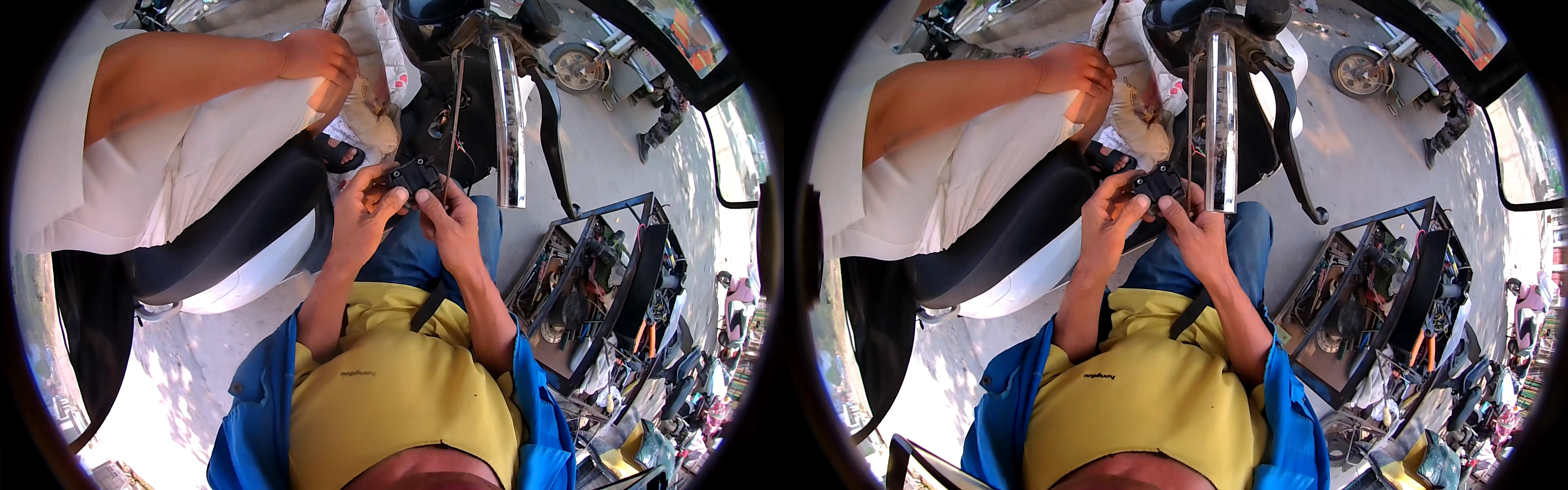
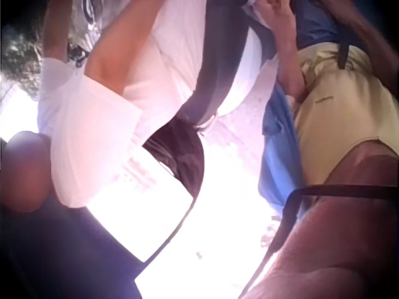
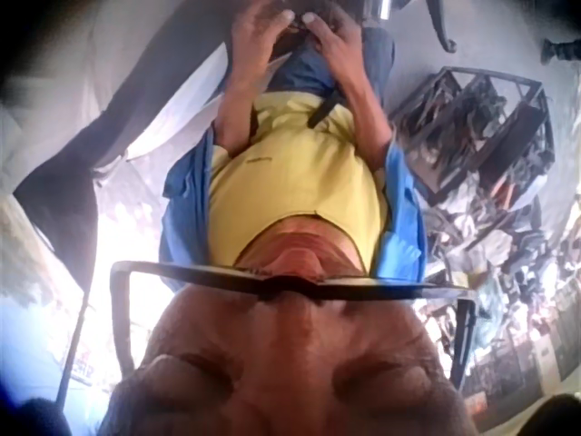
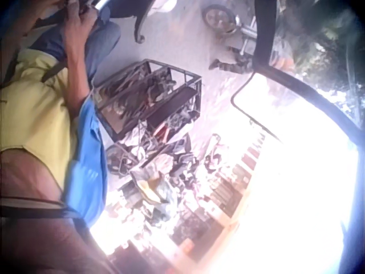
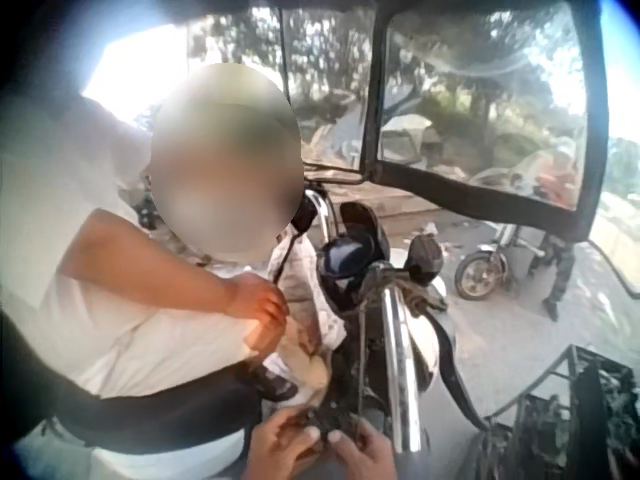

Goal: The person repairs a scooter's handlebar switch assembly by hand and with a screwdriver. They strip and twist wires, connect them to a new switch housing, and secure the assembly with screws.

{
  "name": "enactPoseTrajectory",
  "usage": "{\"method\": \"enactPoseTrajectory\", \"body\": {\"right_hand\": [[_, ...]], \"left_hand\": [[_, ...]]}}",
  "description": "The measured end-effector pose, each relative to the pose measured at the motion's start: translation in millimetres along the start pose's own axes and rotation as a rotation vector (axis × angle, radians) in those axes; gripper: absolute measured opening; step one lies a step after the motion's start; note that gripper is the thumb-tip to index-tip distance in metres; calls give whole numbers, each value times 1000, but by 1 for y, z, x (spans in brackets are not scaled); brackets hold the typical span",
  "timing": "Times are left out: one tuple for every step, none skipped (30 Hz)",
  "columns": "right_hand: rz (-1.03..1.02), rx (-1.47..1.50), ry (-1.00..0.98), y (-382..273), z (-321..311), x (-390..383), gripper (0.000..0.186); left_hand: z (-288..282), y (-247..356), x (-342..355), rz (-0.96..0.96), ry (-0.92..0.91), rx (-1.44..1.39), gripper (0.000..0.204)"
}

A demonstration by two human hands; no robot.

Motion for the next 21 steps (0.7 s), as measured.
{"method": "enactPoseTrajectory", "body": {"right_hand": [[-7,18,-14,1,1,-1,29],[-14,35,-28,3,1,-1,27],[-23,51,-48,3,3,-1,25],[-8,60,-36,2,3,0,18],[-4,76,-42,-2,3,-1,17],[3,91,-48,-4,3,-2,16],[10,105,-53,-5,2,-3,15],[12,115,-56,-3,1,-4,15],[15,121,-60,0,-1,-4,15],[18,128,-65,3,-3,-4,15],[16,134,-67,4,-4,-4,16],[15,141,-70,4,-5,-4,17],[14,149,-72,5,-6,-4,18],[13,142,-65,6,-7,-3,20],[10,135,-56,7,-8,-3,22],[7,128,-46,8,-10,-2,24],[6,93,-5,7,-10,-2,22],[3,53,34,5,-7,-3,20],[0,13,72,4,-7,-2,20],[-23,6,68,2,-6,0,21],[-25,-6,79,2,-6,0,21]], "left_hand": [[-2,-3,2,-11,-8,-18,45],[-3,-5,2,-12,18,-63,45],[-3,-6,2,-7,18,-74,46],[-3,-5,2,-3,18,-85,46],[-3,-5,2,2,19,-97,47],[-1,-4,1,10,13,-83,47],[2,-2,0,18,8,-69,48],[5,0,-1,26,2,-56,48],[8,2,-4,29,1,-54,48],[10,4,-6,33,-1,-52,49],[11,5,-7,37,-4,-50,50],[11,4,-7,43,-2,-34,50],[10,2,-6,49,-1,-19,50],[9,1,-5,55,0,-3,50],[11,2,-5,46,-9,8,51],[12,4,-5,38,-17,19,52],[13,5,-6,29,-26,29,52],[13,3,-6,39,-28,15,53],[12,1,-7,49,-30,1,54],[10,-1,-6,60,-31,-14,55],[9,-3,-6,64,-32,-25,54]]}}
Point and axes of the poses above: each hand's wrist, its own x-axis towards the middle knuckle, its own z-axis out of the palm, y = z × x, the point moved 6 cm from there along x, towards the middle knuckle, and after that the axes turned 14 degrees about -x, right-handed, at the moved point
